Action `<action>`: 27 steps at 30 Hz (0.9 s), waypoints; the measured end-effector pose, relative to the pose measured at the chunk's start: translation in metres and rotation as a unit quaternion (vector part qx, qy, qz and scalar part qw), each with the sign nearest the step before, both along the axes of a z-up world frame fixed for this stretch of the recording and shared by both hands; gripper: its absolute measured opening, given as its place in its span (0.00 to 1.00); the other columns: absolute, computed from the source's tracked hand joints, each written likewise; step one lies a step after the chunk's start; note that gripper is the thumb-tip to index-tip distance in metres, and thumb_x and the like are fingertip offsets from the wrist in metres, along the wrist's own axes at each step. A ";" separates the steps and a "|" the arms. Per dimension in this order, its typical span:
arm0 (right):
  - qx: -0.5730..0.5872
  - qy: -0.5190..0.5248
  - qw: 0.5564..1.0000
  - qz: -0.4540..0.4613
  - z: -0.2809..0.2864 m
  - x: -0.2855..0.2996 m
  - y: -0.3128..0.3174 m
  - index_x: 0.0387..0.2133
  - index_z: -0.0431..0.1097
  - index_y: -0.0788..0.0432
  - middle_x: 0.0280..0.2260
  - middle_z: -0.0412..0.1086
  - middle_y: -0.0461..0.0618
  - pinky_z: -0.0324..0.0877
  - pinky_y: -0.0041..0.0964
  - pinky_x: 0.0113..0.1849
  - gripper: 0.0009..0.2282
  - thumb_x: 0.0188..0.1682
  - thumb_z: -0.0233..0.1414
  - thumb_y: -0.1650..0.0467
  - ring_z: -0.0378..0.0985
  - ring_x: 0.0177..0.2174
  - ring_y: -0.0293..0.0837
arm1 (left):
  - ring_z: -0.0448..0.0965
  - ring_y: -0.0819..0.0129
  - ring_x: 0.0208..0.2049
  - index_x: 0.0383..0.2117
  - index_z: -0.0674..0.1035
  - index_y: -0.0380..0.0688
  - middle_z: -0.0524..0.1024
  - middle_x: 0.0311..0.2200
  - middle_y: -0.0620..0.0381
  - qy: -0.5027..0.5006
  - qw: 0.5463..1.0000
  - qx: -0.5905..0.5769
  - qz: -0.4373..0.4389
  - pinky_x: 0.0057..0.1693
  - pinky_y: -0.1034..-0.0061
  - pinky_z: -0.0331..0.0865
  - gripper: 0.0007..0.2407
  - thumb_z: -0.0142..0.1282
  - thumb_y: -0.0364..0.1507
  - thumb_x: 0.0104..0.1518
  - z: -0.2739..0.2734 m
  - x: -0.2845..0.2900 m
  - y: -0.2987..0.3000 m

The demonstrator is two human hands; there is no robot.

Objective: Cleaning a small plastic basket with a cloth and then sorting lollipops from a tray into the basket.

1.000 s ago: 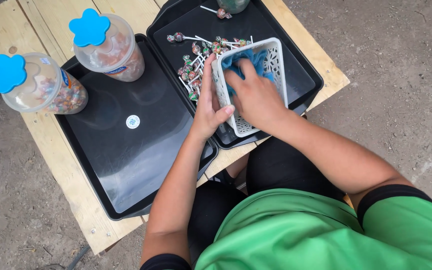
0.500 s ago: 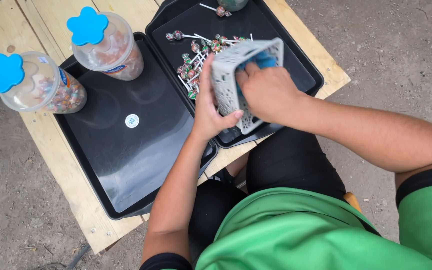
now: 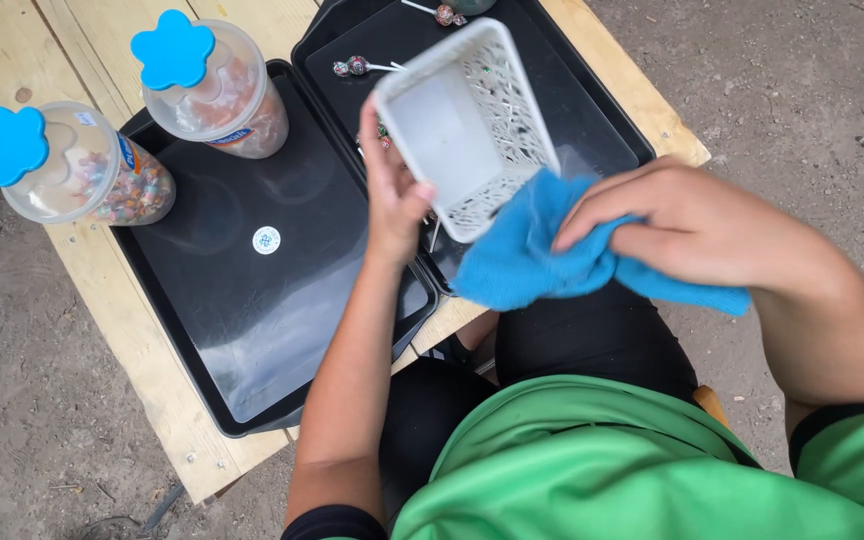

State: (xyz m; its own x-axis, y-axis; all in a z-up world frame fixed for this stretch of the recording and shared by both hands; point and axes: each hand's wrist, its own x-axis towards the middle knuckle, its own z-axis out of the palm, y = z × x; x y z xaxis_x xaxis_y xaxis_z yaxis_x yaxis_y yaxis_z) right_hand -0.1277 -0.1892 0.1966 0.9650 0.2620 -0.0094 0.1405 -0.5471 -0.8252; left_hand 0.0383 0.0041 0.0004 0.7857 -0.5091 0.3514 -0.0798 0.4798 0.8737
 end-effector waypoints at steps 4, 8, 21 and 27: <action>-0.092 -0.211 0.966 -0.117 -0.009 0.008 0.004 0.49 0.68 0.66 0.46 0.68 0.61 0.66 0.52 0.45 0.19 0.44 0.40 0.84 0.71 0.45 0.60 | 0.62 0.40 0.59 0.66 0.44 0.56 0.50 0.63 0.40 0.061 0.998 -0.029 -0.011 0.60 0.51 0.67 0.41 0.57 0.48 0.48 0.017 -0.006 -0.002; -0.087 -0.251 0.957 -0.120 -0.063 0.045 0.035 0.55 0.57 0.64 0.50 0.61 0.66 0.63 0.60 0.47 0.22 0.44 0.48 0.79 0.65 0.49 0.67 | 0.48 0.46 0.64 0.66 0.38 0.55 0.42 0.66 0.41 -0.006 0.998 -0.022 -0.062 0.65 0.50 0.53 0.44 0.57 0.46 0.49 0.006 -0.024 -0.017; 0.229 -0.023 0.971 0.068 -0.066 0.041 0.009 0.49 0.62 0.67 0.42 0.71 0.62 0.67 0.52 0.47 0.20 0.40 0.50 0.75 0.71 0.42 0.48 | 0.37 0.40 0.67 0.66 0.39 0.51 0.34 0.67 0.43 -0.008 0.996 -0.004 0.084 0.69 0.49 0.43 0.49 0.54 0.60 0.44 0.024 -0.008 -0.001; -0.085 -0.410 0.876 -0.237 -0.088 0.010 -0.018 0.25 0.66 0.66 0.28 0.62 0.56 0.59 0.45 0.32 0.01 0.42 0.50 0.80 0.62 0.28 0.50 | 0.70 0.53 0.51 0.46 0.73 0.33 0.71 0.48 0.43 0.372 0.887 -0.264 -0.069 0.59 0.63 0.60 0.19 0.43 0.31 0.49 0.000 0.003 0.009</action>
State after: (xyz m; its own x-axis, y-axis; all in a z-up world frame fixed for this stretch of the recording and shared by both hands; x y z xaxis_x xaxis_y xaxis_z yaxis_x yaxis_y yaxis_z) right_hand -0.1173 -0.2075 0.1086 0.6651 -0.1088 0.7388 0.3716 -0.8099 -0.4538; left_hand 0.0414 0.0132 0.0006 0.8429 -0.5376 -0.0209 0.5166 0.7978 0.3108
